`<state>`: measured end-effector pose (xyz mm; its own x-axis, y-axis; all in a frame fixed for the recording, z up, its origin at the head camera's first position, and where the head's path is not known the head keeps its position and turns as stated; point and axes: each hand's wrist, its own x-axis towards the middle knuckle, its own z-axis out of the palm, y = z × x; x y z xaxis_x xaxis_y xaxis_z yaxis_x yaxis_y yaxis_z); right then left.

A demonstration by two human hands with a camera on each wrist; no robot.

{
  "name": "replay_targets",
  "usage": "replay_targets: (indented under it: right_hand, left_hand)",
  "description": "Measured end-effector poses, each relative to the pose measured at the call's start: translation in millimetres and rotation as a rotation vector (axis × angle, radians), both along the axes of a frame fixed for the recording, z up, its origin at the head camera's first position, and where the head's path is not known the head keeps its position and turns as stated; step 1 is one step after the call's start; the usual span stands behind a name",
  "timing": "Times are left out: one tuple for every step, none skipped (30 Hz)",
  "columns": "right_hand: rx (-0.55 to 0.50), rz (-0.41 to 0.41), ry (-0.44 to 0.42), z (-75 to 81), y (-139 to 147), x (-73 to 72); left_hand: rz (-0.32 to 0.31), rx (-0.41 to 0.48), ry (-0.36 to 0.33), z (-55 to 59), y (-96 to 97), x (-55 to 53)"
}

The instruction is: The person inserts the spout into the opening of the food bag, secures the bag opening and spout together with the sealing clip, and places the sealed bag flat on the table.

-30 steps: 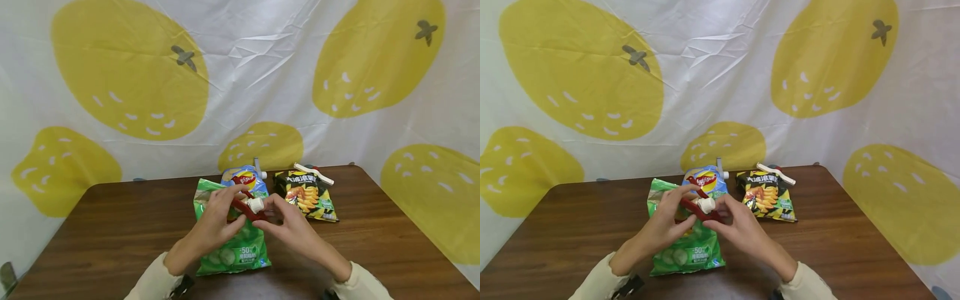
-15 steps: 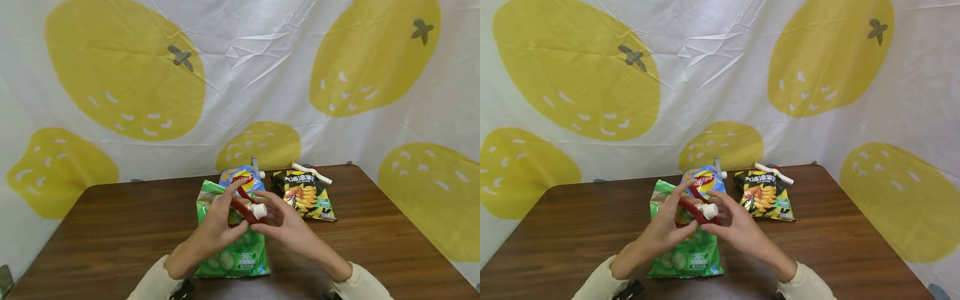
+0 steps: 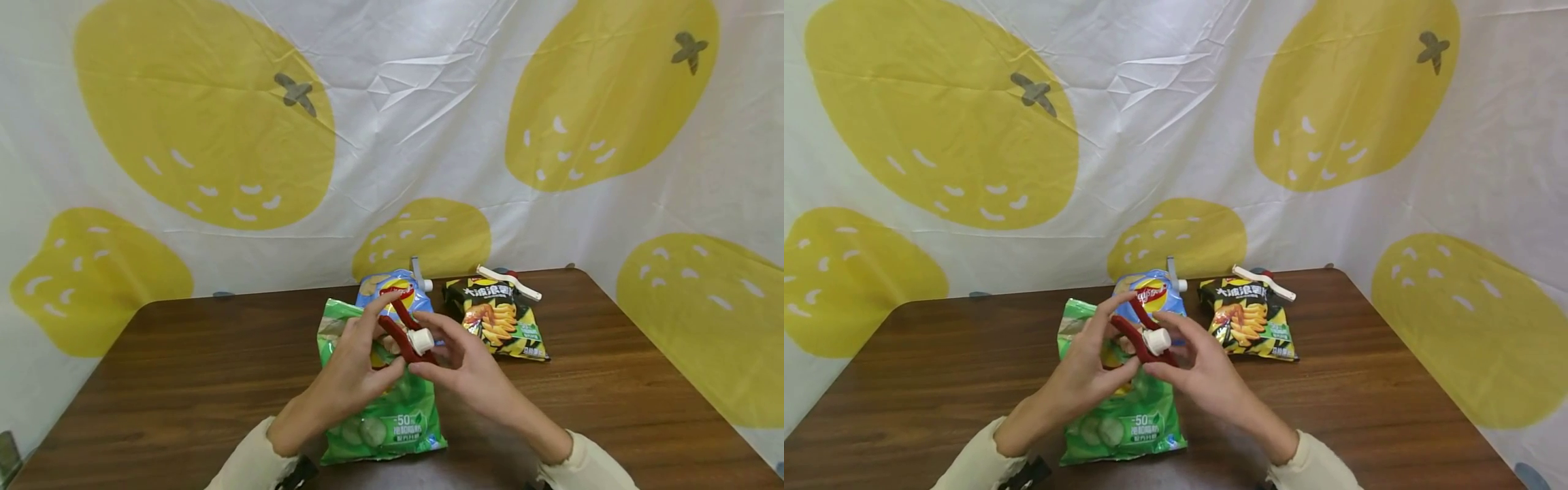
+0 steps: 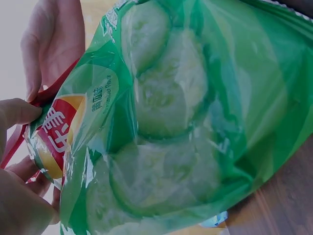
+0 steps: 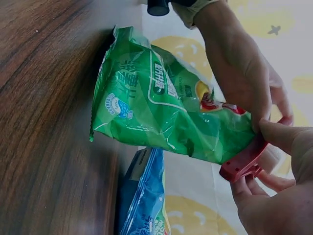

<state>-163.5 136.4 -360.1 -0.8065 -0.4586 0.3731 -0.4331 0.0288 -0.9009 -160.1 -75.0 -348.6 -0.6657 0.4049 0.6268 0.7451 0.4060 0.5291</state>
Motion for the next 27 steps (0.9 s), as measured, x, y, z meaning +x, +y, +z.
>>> replay_targets:
  right_hand:
    - [0.0, -0.004, 0.016, 0.1, -0.4, 0.2]
    - [-0.004, -0.002, 0.027, 0.3, -0.6, 0.5]
    - [-0.007, 0.001, 0.036, 0.6, -0.7, 0.7]
    - [-0.01, 0.005, 0.042, 0.8, -0.7, 0.8]
    - [-0.01, 0.006, 0.049, 1.1, -0.6, 0.8]
    - [-0.011, 0.008, 0.052, 1.4, -0.5, 0.9]
    - [-0.012, 0.009, 0.051, 1.5, -0.3, 1.0]
    - [-0.014, 0.011, 0.05, 1.8, -0.1, 1.1]
    - [-0.019, 0.016, 0.044, 1.7, 0.0, 1.0]
    - [-0.024, 0.021, 0.039, 1.7, 0.1, 1.1]
    - [-0.028, 0.023, 0.037, 1.5, 0.1, 1.1]
    - [-0.032, 0.026, 0.034, 1.4, 0.1, 1.2]
    - [-0.034, 0.026, 0.029, 1.0, 0.2, 1.1]
    - [-0.034, 0.027, 0.023, 0.8, 0.3, 1.2]
    - [-0.032, 0.029, 0.014, 0.7, 0.4, 1.2]
    - [-0.02, 0.022, 0.014, 0.5, 0.5, 1.2]
    - [-0.005, 0.012, 0.016, 0.5, 0.8, 1.0]
    - [0.014, 0.003, 0.018, 0.6, 0.9, 0.9]
    - [0.039, -0.009, 0.027, 0.5, 1.2, 0.7]
    - [0.062, -0.02, 0.039, 0.7, 1.3, 0.5]
    - [0.084, -0.032, 0.054, 0.8, 1.4, 0.4]
    - [0.104, -0.046, 0.074, 0.9, 1.6, 0.3]
    - [0.117, -0.052, 0.092, 1.1, 1.6, 0.2]
    - [0.124, -0.058, 0.11, 0.9, 1.6, 0.1]
    - [0.126, -0.063, 0.126, 0.8, 1.7, 0.2]
    - [0.125, -0.066, 0.135, 0.5, 1.7, 0.3]
    - [0.124, -0.07, 0.148, 0.3, 1.7, 0.4]
  left_hand:
    - [-0.001, -0.003, 0.003, -0.1, -0.1, -0.1]
    - [-0.003, -0.006, 0.007, -0.3, 0.0, -0.2]
    - [-0.001, -0.008, 0.01, -0.3, 0.1, -0.3]
    - [0.0, -0.011, 0.012, -0.6, 0.1, -0.3]
    - [0.001, -0.012, 0.013, -0.7, 0.1, -0.2]
    - [0.002, -0.013, 0.012, -0.7, 0.2, -0.1]
    - [0.0, -0.013, 0.01, -0.6, 0.3, -0.1]
    - [0.0, -0.013, 0.005, -0.5, 0.3, 0.0]
    - [0.0, -0.011, -0.003, -0.4, 0.3, 0.1]
    - [-0.001, -0.01, -0.01, -0.4, 0.3, 0.3]
    - [-0.001, -0.01, -0.017, -0.4, 0.5, 0.3]
    - [-0.001, -0.009, -0.024, -0.4, 0.6, 0.4]
    - [-0.002, -0.01, -0.028, -0.6, 0.6, 0.3]
    - [-0.001, -0.01, -0.033, -0.8, 0.8, 0.2]
    - [-0.004, -0.011, -0.036, -0.8, 0.9, 0.1]
    - [-0.006, -0.013, -0.035, -0.9, 0.9, 0.0]
    - [-0.007, -0.015, -0.032, -1.0, 1.0, -0.1]
    - [-0.008, -0.019, -0.028, -0.8, 1.0, -0.2]
    - [-0.009, -0.025, -0.023, -0.8, 1.0, -0.2]
    - [-0.007, -0.031, -0.016, -1.0, 1.3, -0.3]
    - [-0.004, -0.039, -0.01, -0.8, 1.5, -0.2]
    - [0.002, -0.047, -0.007, -0.8, 1.7, -0.1]
    - [0.011, -0.057, -0.004, -0.5, 1.9, 0.1]
    - [0.018, -0.067, -0.006, -0.1, 2.1, 0.3]
    - [0.023, -0.076, -0.011, 0.3, 2.3, 0.5]
    - [0.027, -0.086, -0.016, 1.0, 2.2, 0.8]
    - [0.023, -0.095, -0.027, 2.0, 1.7, 1.0]
